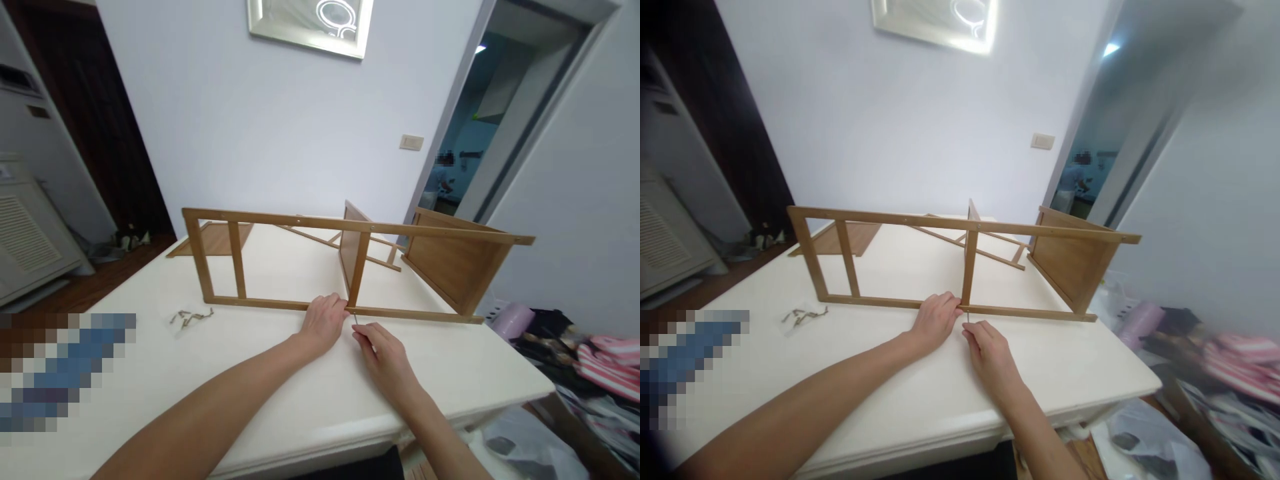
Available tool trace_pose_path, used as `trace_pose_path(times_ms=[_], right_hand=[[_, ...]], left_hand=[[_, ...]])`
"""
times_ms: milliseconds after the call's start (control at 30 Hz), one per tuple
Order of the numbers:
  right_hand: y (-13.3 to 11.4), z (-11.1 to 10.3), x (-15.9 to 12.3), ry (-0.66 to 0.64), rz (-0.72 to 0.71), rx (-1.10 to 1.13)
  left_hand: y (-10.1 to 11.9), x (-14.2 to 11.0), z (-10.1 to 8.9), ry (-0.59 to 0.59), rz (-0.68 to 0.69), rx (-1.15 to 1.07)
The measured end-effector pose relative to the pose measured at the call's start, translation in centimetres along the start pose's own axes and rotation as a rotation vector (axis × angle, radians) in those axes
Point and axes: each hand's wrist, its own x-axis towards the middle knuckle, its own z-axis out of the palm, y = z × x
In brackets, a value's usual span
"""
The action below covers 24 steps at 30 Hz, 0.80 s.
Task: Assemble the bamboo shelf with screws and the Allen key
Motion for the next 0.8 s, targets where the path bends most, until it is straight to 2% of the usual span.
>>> trace_pose_path(times_ms=[233,467,633,800], right_hand=[[0.7,0.2,0.0,-0.007,-0.042,0.044],[0.9,0.5,0.2,0.022,-0.100,-0.027],[0.2,0.7,0.3,0.011,-0.016,-0.098],[-0.2,0.3,0.2,0.013,0.068,-0.005]], left_hand=[[-0.2,0.2,0.0,-0.023,0.009,-0.025],[-0.2,0.3,0.0,-0.019,0.006,-0.032],[-0.2,0.3,0.0,-0.023,0.022,-0.030],[-0.2,0.1,0.1,-0.016,0.014,-0.017]])
